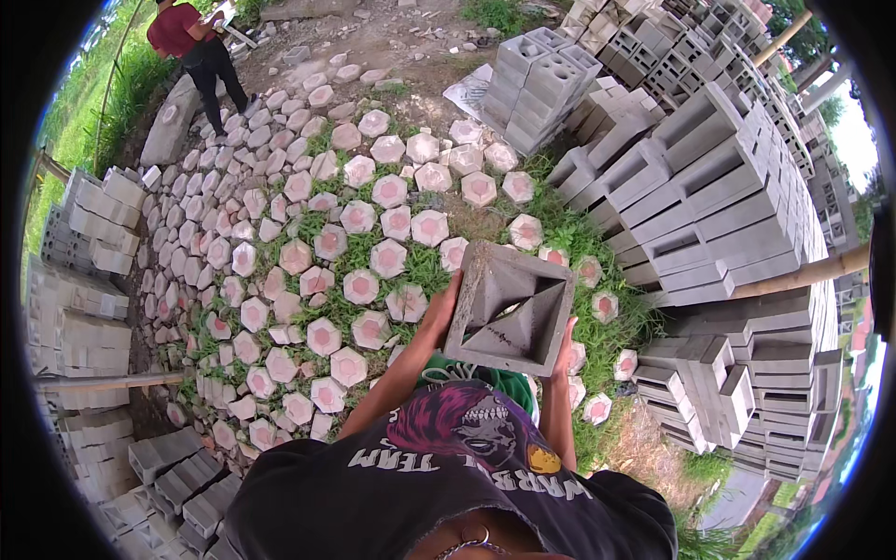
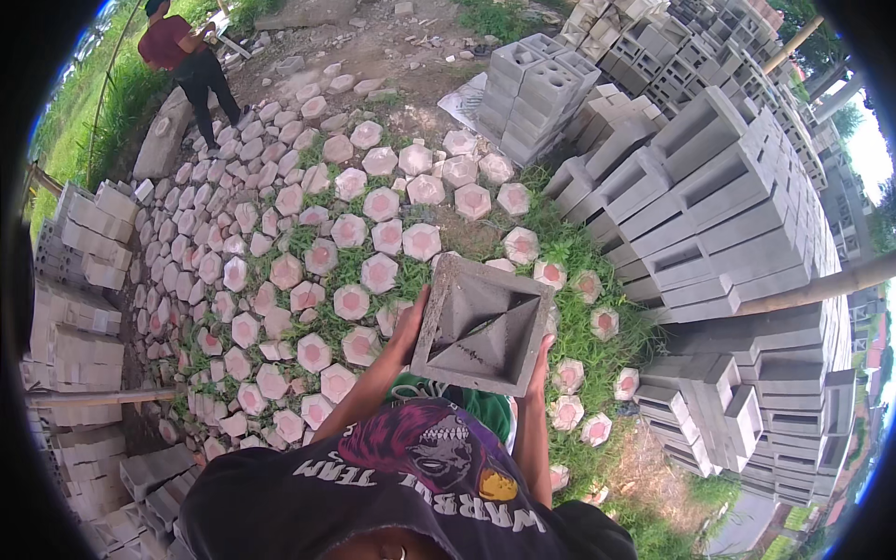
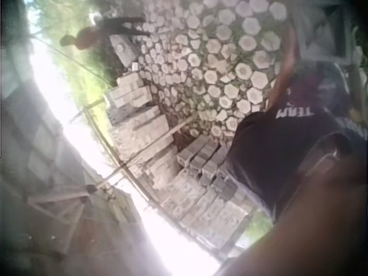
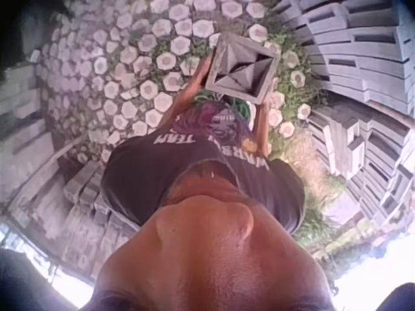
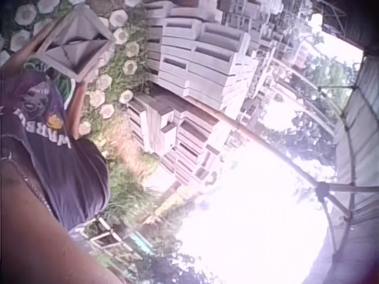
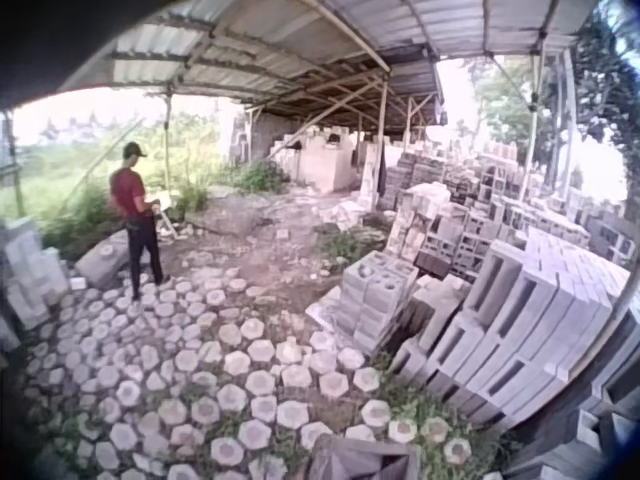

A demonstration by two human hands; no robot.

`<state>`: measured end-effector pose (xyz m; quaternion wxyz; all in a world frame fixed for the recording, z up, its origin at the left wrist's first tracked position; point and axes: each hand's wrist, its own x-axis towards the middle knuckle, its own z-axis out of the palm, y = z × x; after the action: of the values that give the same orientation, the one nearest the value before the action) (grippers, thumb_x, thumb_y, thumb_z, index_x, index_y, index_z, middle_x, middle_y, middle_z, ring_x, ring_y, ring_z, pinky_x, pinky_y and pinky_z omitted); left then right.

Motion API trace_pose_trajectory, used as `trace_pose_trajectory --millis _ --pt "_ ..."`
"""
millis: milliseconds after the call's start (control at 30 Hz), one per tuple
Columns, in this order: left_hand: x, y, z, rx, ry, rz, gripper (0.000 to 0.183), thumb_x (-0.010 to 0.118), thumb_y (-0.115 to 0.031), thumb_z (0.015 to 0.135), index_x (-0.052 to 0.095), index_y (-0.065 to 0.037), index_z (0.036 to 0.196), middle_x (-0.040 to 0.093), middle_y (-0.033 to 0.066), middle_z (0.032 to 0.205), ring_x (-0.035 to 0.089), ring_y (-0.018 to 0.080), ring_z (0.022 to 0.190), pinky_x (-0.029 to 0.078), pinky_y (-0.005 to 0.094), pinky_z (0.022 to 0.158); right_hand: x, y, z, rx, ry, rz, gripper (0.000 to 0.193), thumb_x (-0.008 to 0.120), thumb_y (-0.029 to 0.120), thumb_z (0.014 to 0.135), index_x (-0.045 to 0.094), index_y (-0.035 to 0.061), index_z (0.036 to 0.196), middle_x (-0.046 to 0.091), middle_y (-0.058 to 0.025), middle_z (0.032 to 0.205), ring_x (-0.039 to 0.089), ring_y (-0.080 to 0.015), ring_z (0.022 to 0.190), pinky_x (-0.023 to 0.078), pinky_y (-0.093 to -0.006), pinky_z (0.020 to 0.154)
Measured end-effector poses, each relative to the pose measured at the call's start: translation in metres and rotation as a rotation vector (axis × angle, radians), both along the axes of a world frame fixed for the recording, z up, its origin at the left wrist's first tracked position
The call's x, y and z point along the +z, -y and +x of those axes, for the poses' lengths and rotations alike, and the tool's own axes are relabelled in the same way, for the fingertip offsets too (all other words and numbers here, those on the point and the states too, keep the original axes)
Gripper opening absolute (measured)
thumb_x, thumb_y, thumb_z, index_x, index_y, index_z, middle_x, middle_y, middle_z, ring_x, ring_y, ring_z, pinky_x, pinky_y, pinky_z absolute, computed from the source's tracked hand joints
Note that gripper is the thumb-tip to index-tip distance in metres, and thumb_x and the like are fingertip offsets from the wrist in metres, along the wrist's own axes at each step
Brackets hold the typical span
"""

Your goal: The person picks up large concrete decorative blocks one by one from various piles on the ground and stacks them together onto a larger central pile.

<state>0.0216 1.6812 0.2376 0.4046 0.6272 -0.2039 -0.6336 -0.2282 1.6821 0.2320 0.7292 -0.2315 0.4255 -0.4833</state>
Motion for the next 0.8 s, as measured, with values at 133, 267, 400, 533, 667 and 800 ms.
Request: trace_pose_trajectory --millis 133,267,400,533,667,800 --pt "-0.021 0.073 0.022 0.133 -0.045 0.085 0.09 0.042 -0.073 0.083 0.062 0.01 0.11 0.064 0.0206 0.104 0.059 0.0245 0.092 0.043 0.0361 0.085 -0.03 0.096 0.014 0.093 0.025 0.027 0.078 0.031 0.065 0.092 0.028 0.0087 0.145 0.037 -0.0109 0.143 0.038 -0.0273 0.128 0.028 -0.0413 0.11" --pt "-0.038 0.165 0.037 0.264 -0.041 0.008 0.088 0.043 -0.071 0.084 0.063 0.012 0.107 0.064 0.02 0.102 0.059 0.024 0.087 0.044 0.0362 0.083 -0.046 0.208 0.037 0.169 0.068 0.088 0.079 0.029 0.066 0.091 0.029 0.0087 0.145 0.038 -0.0115 0.142 0.041 -0.0274 0.127 0.031 -0.0423 0.108" --pt "-0.036 0.256 0.056 0.301 -0.058 -0.01 0.091 0.039 -0.071 0.085 0.059 0.013 0.113 0.064 0.0209 0.105 0.061 0.0258 0.091 0.045 0.0353 0.083 -0.007 0.321 0.063 0.333 0.077 0.052 0.081 0.029 0.068 0.09 0.029 0.0085 0.145 0.037 -0.0121 0.143 0.04 -0.0277 0.128 0.03 -0.0423 0.109" --pt "-0.038 0.333 0.068 0.421 -0.057 0.027 0.09 0.037 -0.071 0.086 0.055 0.012 0.119 0.063 0.0197 0.108 0.061 0.0254 0.093 0.046 0.0356 0.084 0.002 0.416 0.081 0.442 0.09 0.071 0.085 0.029 0.07 0.089 0.027 0.0077 0.146 0.033 -0.014 0.145 0.037 -0.029 0.131 0.029 -0.0431 0.11" --pt "-0.042 0.385 0.084 0.469 -0.202 -0.012 0.086 0.037 -0.068 0.088 0.055 0.009 0.121 0.063 0.0177 0.109 0.06 0.0236 0.094 0.046 0.0349 0.084 0.007 0.487 0.099 0.492 0.002 0.142 0.09 0.028 0.074 0.087 0.024 0.006 0.146 0.031 -0.017 0.146 0.035 -0.0324 0.132 0.03 -0.0433 0.109" --pt "-0.035 0.441 0.105 0.505 -0.192 -0.038 0.086 0.038 -0.068 0.088 0.057 0.01 0.118 0.062 0.0175 0.107 0.059 0.0233 0.092 0.046 0.0348 0.083 -0.017 0.549 0.12 0.509 0.02 0.141 0.091 0.028 0.074 0.086 0.023 0.006 0.147 0.029 -0.017 0.148 0.033 -0.0318 0.133 0.029 -0.0425 0.11"
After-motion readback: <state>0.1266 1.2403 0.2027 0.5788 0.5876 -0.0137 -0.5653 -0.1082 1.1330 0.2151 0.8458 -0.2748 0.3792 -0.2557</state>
